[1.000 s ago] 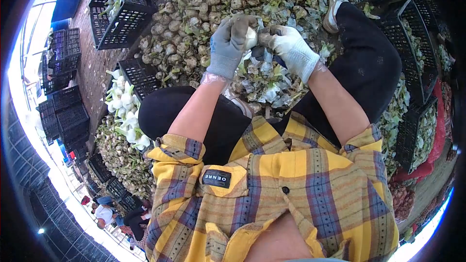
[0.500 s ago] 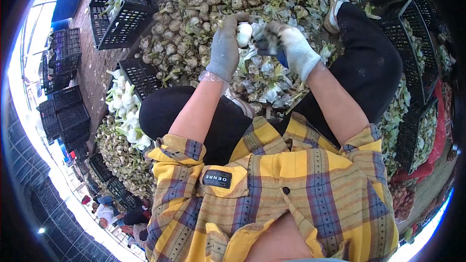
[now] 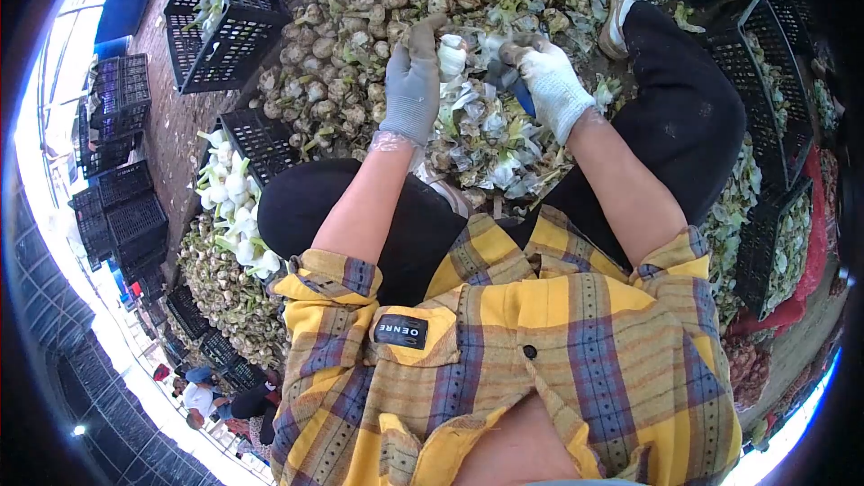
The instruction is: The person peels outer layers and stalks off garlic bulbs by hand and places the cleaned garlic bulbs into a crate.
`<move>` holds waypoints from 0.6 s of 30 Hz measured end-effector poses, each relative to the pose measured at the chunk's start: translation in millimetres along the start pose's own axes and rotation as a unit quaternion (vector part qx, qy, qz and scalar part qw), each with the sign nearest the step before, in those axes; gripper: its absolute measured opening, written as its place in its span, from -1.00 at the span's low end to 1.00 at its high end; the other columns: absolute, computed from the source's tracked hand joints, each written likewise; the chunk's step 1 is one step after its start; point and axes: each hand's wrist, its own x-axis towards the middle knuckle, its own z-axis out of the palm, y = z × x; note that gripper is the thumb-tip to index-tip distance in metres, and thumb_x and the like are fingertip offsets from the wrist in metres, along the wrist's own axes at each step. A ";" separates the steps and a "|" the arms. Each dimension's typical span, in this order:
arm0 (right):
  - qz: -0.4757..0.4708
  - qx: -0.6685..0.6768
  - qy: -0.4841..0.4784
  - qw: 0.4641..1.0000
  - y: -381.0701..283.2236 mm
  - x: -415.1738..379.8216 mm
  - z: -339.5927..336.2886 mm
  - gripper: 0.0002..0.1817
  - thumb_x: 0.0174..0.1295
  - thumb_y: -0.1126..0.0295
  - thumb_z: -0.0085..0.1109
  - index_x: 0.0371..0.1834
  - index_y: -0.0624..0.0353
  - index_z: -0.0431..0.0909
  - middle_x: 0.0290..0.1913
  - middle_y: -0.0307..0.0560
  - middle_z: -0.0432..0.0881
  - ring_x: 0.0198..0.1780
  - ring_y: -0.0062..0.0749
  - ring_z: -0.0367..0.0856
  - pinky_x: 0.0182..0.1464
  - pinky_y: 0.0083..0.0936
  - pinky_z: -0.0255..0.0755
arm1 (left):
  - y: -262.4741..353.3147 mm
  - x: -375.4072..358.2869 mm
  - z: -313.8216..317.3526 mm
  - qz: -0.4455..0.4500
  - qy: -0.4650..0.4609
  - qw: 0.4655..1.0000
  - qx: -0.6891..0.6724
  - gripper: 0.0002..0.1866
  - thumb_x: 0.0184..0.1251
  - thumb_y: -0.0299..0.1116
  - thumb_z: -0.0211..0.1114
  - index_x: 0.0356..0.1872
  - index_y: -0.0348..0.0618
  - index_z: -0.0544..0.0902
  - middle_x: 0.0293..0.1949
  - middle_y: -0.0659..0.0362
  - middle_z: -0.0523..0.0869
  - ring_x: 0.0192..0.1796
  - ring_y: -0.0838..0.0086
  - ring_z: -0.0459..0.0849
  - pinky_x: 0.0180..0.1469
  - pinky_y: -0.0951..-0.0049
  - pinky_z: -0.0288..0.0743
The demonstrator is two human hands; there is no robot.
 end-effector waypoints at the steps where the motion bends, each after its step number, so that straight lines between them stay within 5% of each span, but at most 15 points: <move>1: 0.019 -0.004 -0.051 0.998 -3.1 -2.2 -0.9 -0.78 0.27 0.35 0.01 -0.18 0.31 0.46 -0.34 -0.06 0.58 -0.41 -0.40 0.60 -0.45 -0.52 0.50 | 2.0 -1.7 -0.3 -0.004 -0.016 0.999 -0.028 -0.52 0.44 -0.01 -0.06 0.00 -0.24 0.54 -0.12 0.15 0.61 -0.16 0.58 0.53 -0.08 0.56 0.42; 4: -0.020 -0.154 -0.134 0.979 -12.4 -12.0 -0.3 -0.62 0.32 0.16 -0.07 -0.09 0.30 0.49 -0.31 -0.07 0.58 -0.37 -0.48 0.58 -0.48 -0.55 0.46 | -10.2 2.7 -2.3 0.128 -0.057 0.989 0.046 -0.50 0.42 0.03 -0.06 -0.01 -0.23 0.56 -0.12 0.15 0.61 -0.13 0.58 0.52 -0.06 0.54 0.42; 6: -0.103 -0.246 -0.178 0.947 -7.9 -8.8 0.0 -0.61 0.30 0.14 0.00 -0.08 0.28 0.51 -0.29 -0.08 0.58 -0.36 -0.53 0.55 -0.45 -0.56 0.44 | -10.4 0.9 -3.5 0.193 -0.057 0.970 0.137 -0.50 0.39 0.05 -0.02 -0.08 -0.23 0.60 -0.17 0.05 0.63 -0.11 0.39 0.58 -0.04 0.43 0.43; 8: -0.048 -0.215 -0.122 0.968 -6.5 -6.5 3.5 -0.66 0.21 0.21 0.15 -0.14 0.29 0.54 -0.29 -0.13 0.60 -0.34 -0.60 0.52 -0.38 -0.58 0.42 | -4.2 2.5 -5.9 0.273 -0.072 0.934 0.220 -0.50 0.37 0.04 0.00 -0.11 -0.24 0.62 -0.19 -0.01 0.64 -0.11 0.27 0.60 -0.03 0.37 0.44; 9: -0.042 -0.204 -0.133 0.969 -15.4 -19.0 8.4 -0.66 0.19 0.22 0.19 -0.15 0.30 0.54 -0.30 -0.14 0.61 -0.35 -0.61 0.52 -0.37 -0.59 0.41 | -0.5 0.5 -4.1 0.255 -0.067 0.942 0.210 -0.54 0.37 0.00 -0.01 -0.14 -0.21 0.63 -0.22 -0.06 0.64 -0.12 0.14 0.59 -0.03 0.31 0.44; 16: 0.019 -0.189 -0.156 0.969 -27.3 -25.1 2.9 -0.63 0.10 0.23 0.28 -0.17 0.32 0.55 -0.41 -0.16 0.61 -0.39 -0.57 0.54 -0.36 -0.56 0.42 | 1.1 1.2 -6.4 0.291 -0.081 0.911 0.282 -0.61 0.39 -0.09 -0.02 -0.15 -0.16 0.64 -0.23 -0.02 0.64 -0.13 0.15 0.60 -0.04 0.31 0.45; 18: 0.003 -0.284 -0.114 0.952 -23.4 -19.3 2.3 -0.59 0.09 0.22 0.26 -0.14 0.36 0.54 -0.37 -0.05 0.63 -0.33 -0.46 0.59 -0.29 -0.51 0.46 | -3.6 1.3 -6.6 0.286 -0.076 0.916 0.272 -0.58 0.41 -0.07 -0.05 -0.11 -0.19 0.63 -0.21 0.00 0.65 -0.12 0.22 0.60 -0.03 0.33 0.45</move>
